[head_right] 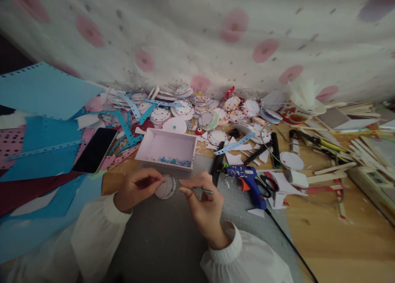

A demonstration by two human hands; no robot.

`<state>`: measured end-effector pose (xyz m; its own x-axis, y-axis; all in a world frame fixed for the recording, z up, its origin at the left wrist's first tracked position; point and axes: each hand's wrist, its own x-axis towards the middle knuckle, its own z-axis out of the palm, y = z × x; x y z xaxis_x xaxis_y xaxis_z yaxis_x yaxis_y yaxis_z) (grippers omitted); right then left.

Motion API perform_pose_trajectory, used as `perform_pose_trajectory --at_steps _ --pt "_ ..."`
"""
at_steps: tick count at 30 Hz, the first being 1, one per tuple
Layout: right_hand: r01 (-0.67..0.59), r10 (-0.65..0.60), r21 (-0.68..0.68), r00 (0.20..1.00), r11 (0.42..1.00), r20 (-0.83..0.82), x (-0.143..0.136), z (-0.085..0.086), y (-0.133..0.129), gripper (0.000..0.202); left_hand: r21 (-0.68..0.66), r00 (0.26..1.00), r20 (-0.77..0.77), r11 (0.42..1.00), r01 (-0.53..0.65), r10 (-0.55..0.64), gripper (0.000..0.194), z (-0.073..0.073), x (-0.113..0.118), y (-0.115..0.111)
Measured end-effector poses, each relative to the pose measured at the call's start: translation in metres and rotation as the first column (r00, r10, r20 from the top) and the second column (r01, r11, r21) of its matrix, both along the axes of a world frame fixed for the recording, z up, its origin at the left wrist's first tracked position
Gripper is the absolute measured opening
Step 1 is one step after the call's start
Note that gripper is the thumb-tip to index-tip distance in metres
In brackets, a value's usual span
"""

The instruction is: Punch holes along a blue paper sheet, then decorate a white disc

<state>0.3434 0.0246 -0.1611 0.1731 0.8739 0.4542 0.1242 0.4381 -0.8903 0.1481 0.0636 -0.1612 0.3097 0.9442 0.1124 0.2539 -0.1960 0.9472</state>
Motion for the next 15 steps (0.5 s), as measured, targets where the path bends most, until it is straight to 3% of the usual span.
perform_pose_trajectory --at_steps 15 --pt "0.002 -0.002 -0.036 1.000 0.999 -0.021 0.0009 -0.0001 -0.0007 0.006 0.169 0.998 -0.008 0.983 0.065 -0.065 0.010 0.0038 -0.0030 0.0019"
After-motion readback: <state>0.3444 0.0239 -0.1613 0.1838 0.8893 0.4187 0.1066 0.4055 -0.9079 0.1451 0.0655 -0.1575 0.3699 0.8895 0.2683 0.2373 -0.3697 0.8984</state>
